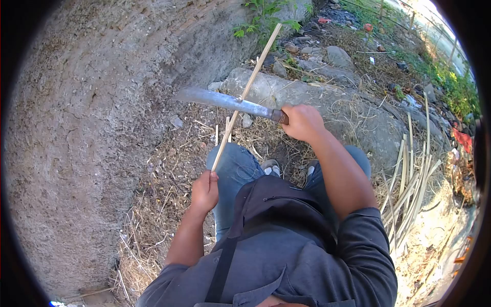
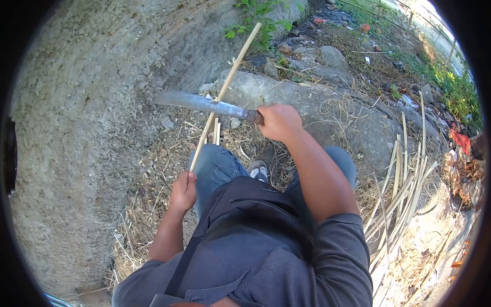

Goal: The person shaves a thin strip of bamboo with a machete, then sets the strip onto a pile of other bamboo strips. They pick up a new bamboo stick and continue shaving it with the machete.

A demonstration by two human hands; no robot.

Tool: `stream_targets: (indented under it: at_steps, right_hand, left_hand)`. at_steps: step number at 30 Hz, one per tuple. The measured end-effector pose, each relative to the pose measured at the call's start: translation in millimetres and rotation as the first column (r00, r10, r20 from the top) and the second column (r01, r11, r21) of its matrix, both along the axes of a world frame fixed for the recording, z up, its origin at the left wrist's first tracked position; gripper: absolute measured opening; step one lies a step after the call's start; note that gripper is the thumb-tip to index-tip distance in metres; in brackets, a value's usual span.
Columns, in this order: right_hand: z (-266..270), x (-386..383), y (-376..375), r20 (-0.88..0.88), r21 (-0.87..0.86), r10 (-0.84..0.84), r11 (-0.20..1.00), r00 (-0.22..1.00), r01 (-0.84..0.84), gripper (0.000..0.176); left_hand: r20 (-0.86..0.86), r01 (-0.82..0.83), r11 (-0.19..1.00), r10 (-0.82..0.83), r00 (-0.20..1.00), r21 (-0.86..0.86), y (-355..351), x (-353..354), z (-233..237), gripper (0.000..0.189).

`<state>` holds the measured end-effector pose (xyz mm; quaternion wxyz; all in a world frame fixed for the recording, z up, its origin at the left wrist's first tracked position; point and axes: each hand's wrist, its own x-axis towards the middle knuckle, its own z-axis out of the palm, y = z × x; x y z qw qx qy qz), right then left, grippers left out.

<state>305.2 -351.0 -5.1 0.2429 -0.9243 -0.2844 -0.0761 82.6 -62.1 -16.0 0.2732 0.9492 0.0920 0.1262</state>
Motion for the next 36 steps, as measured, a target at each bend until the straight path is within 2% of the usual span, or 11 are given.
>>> stream_targets:
  at_steps: [2,9,12,15,19,22,25,26,29,33,36]
  right_hand:
    - [1,-10,8,0.015,0.005,0.051,0.999,0.999,-0.051,0.016]
    - [-3,-23,31,0.196,-0.142,0.358,0.932,0.913,-0.335,0.017]
    - [-9,5,7,0.152,-0.062,0.126,0.991,0.98,-0.118,0.016]
    - [-8,16,-7,-0.079,0.011,-0.066,0.998,0.995,0.067,0.019]
    - [1,5,-8,-0.045,-0.04,-0.03,0.999,0.999,0.028,0.019]
    - [5,-8,3,-0.075,-0.099,0.06,0.993,0.995,-0.067,0.019]
    - [-7,-17,22,0.077,-0.093,0.242,0.968,0.967,-0.235,0.019]
    - [-6,-22,26,0.104,-0.138,0.26,0.96,0.96,-0.245,0.014]
    - [-7,-14,21,0.171,-0.114,0.302,0.951,0.938,-0.286,0.015]
    - [-9,22,-10,-0.038,-0.009,-0.046,0.999,0.998,0.046,0.014]
    - [-3,15,-7,-0.023,-0.049,-0.077,0.996,0.997,0.075,0.015]
  left_hand:
    - [0.022,0.011,1.0,-0.011,1.0,-0.001,-5,-3,-4,0.031]
    - [-0.03,0.079,0.996,-0.081,0.996,-0.041,-14,3,6,0.03]
    - [-0.097,0.065,0.996,-0.071,0.993,-0.062,-8,-16,10,0.031]
    - [-0.127,0.054,0.996,-0.061,0.99,-0.064,-1,-21,13,0.033]
    - [-0.123,0.04,0.997,-0.048,0.991,-0.068,-1,-21,4,0.03]
    - [-0.13,0.039,0.997,-0.047,0.99,-0.07,-9,-23,3,0.03]
    - [-0.076,0.043,0.997,-0.047,0.996,-0.057,-10,-14,1,0.033]
    - [-0.059,0.047,0.998,-0.049,0.997,-0.049,-10,-12,0,0.034]
    - [-0.136,0.024,0.998,-0.033,0.99,-0.065,-4,-14,3,0.038]
    - [-0.134,-0.009,1.0,0.008,0.991,-0.007,8,-25,9,0.039]
    - [-0.111,-0.002,1.0,0.002,0.994,-0.006,2,-22,14,0.039]
